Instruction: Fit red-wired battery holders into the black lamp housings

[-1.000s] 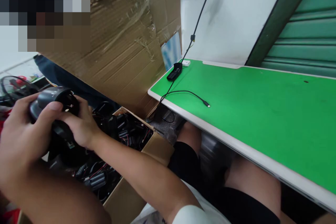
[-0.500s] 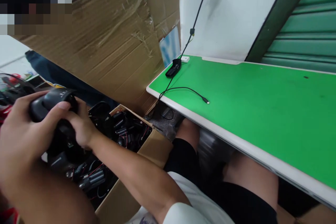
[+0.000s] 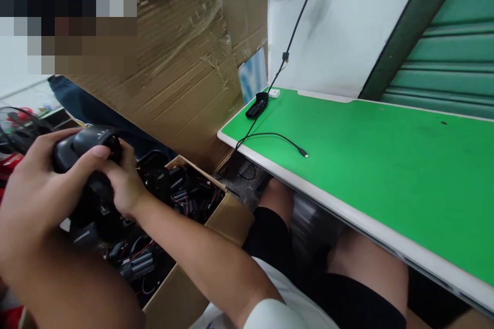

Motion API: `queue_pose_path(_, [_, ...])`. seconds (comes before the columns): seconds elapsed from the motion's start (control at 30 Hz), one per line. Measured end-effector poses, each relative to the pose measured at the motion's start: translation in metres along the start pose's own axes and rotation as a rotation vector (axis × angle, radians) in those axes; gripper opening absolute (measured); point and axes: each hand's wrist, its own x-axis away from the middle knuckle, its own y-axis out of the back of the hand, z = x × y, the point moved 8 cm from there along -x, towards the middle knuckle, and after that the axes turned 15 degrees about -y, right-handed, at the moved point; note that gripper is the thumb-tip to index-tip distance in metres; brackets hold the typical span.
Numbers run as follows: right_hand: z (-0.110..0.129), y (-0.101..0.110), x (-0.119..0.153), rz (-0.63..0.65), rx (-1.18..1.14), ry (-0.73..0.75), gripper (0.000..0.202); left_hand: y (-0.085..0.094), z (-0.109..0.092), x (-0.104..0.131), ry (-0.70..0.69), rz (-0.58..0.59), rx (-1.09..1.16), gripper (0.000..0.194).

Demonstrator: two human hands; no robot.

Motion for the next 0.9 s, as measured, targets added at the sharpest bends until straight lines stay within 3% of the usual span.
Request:
queue_pose_path(0.17, [0.017, -0.005, 0.006, 0.031, -0.069, 0.053, 0.054, 0.008, -0.02, -0.004, -0.05, -0.003, -0.036, 0.073])
queue_pose_path(0.33, [0.039, -0.017, 0.02, 0.069, -0.087, 0.112, 0.047, 0.025, -0.042, -0.007, -0.192, -0.1, -0.085, 0.068])
queue_pose_path(0.5, [0.059, -0.026, 0.034, 0.076, -0.096, 0.18, 0.035, 0.034, -0.059, -0.01, -0.231, -0.108, -0.091, 0.066])
queue_pose_path(0.63, [0.066, -0.024, 0.041, 0.063, -0.12, 0.145, 0.036, 0.035, -0.077, -0.013, -0.261, -0.081, -0.073, 0.068])
queue_pose_path(0.77, [0.092, -0.018, 0.057, 0.019, -0.087, 0.2, 0.044, 0.032, -0.108, -0.021, -0.292, -0.05, 0.011, 0.071])
queue_pose_path(0.9, [0.132, -0.01, 0.081, -0.046, -0.053, 0.295, 0.048, 0.035, -0.154, -0.03, -0.372, -0.062, 0.065, 0.08])
